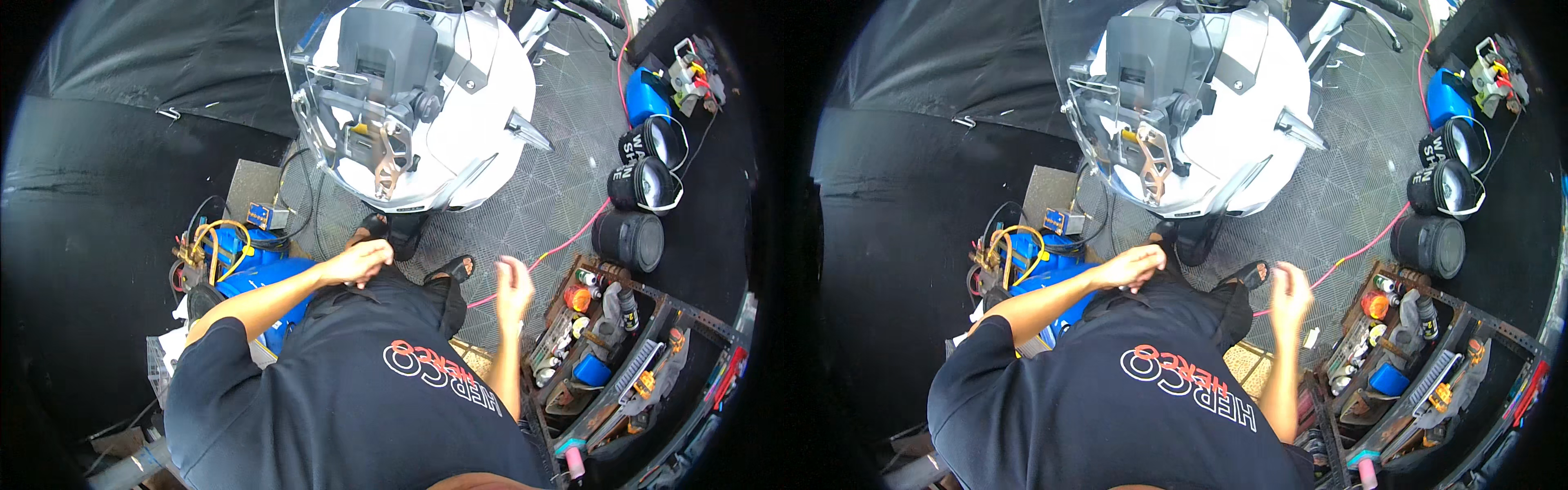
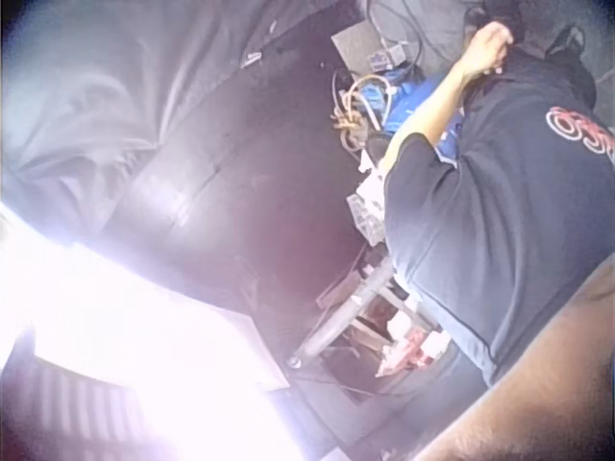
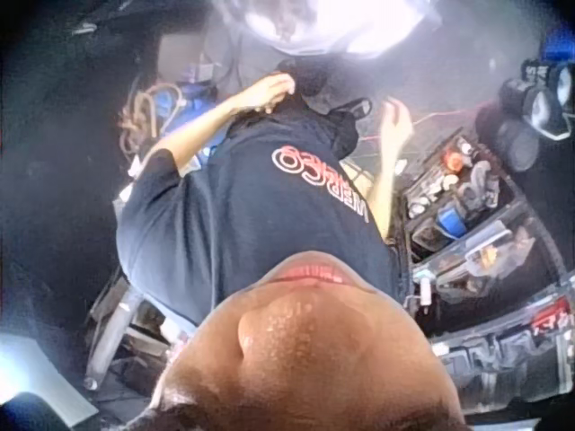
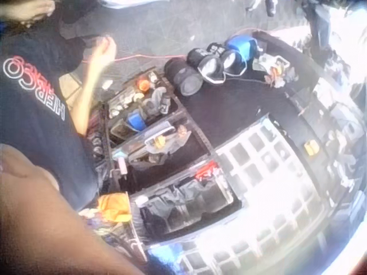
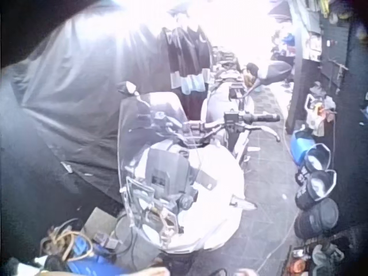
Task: The person works on the windshield area of a motorcycle. The person uses a power driver to remove a component, then uses a long screwdriver to remove and replace a screw on a metal bracket, and finally holds and manipulates a small screw and a spacer.
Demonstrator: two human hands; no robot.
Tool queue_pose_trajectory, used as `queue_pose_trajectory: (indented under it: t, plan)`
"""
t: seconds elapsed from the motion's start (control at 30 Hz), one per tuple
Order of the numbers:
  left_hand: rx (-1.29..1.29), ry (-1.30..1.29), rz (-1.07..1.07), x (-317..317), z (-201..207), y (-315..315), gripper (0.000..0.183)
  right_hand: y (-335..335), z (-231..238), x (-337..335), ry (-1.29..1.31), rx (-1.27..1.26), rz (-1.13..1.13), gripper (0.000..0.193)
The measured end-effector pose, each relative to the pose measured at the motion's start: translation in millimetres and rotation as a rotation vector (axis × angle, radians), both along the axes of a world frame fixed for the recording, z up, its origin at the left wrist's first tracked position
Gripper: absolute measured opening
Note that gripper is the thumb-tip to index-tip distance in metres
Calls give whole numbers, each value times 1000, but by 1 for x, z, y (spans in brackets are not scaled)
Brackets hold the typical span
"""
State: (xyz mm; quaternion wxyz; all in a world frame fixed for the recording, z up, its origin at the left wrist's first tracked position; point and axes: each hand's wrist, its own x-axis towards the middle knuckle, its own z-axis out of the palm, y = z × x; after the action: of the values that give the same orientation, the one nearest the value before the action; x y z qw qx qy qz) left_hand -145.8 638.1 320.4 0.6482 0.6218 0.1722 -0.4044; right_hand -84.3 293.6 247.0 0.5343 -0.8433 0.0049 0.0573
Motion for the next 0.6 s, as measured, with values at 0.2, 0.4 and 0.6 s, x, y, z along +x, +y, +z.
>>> queue_pose_trajectory:
  t: [0.2,0.4,0.6]
  plan:
    - [164,186,-66,4,-34,137,25,135,27,5,151,475,-350,31]
    - [149,98,-319,71,-73,256,25,155,38,38,-70,569,-701,31]
    - [-66,-16,-475,110,-78,272,24,141,91,117,220,711,-237,72]
